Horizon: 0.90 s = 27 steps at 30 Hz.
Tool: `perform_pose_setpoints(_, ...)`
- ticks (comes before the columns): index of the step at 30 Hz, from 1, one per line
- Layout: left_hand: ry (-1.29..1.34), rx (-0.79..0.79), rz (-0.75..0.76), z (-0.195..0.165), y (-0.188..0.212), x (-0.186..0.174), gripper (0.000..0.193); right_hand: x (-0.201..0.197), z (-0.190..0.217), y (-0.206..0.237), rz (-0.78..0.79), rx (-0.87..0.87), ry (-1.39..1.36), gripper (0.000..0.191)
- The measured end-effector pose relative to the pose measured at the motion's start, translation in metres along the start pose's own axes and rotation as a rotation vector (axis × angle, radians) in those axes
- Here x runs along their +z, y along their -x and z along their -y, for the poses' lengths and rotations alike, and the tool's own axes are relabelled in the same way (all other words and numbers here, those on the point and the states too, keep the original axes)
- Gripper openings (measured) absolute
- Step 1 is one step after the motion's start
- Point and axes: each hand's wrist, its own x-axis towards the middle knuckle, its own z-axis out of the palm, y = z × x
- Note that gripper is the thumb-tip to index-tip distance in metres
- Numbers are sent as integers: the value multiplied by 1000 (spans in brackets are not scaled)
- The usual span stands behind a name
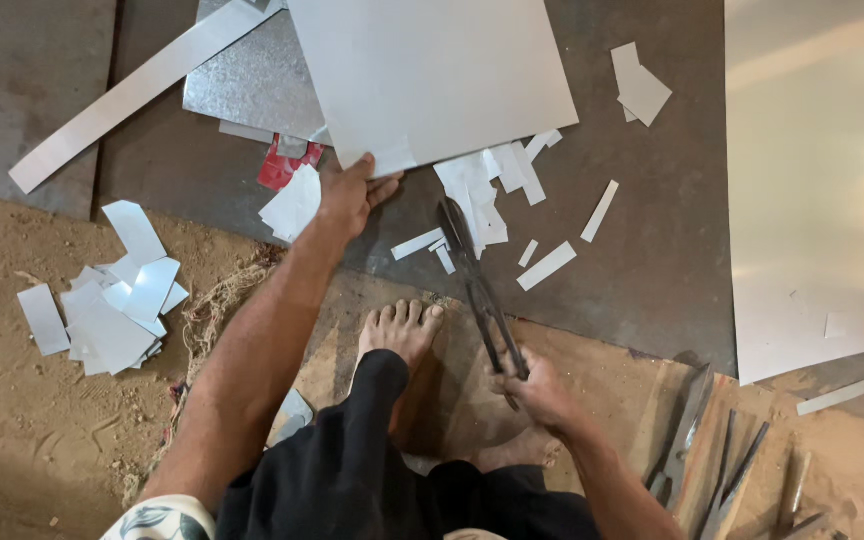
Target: The person sits on the floor and uses tin snips to cut a large sheet of metal into smaller rectangular pieces. They repeatedly position the sheet, cut strips, and set the cut pieces aside on the floor.
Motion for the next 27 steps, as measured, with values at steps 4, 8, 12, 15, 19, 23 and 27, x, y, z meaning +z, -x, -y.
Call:
perform_pose_setpoints(4,84,-3,102,27,32,-9,35,7,2,5,107,-320,-64,15)
perform_pose_setpoints(8,86,-62,67,50,51,-5,37,9,20,-2,87,-49,49,54)
perform_pose_setpoints(12,135,-23,107,63,55,1,36,15,33,-6,83,154,-218,50)
perform_pose_setpoints(15,154,-1,131,66,53,1,36,18,34,-8,91,119,-150,58)
perform_pose_setpoints(19,142,-2,125,67,55,1,36,26,27,-10,83,-11,-38,48)
perform_pose_setpoints(23,118,-17,114,63,59,3,39,36,26,-11,34,18,-85,39)
perform_pose_setpoints(27,89,-45,80,59,60,5,41,43,27,-17,-66,153,125,42)
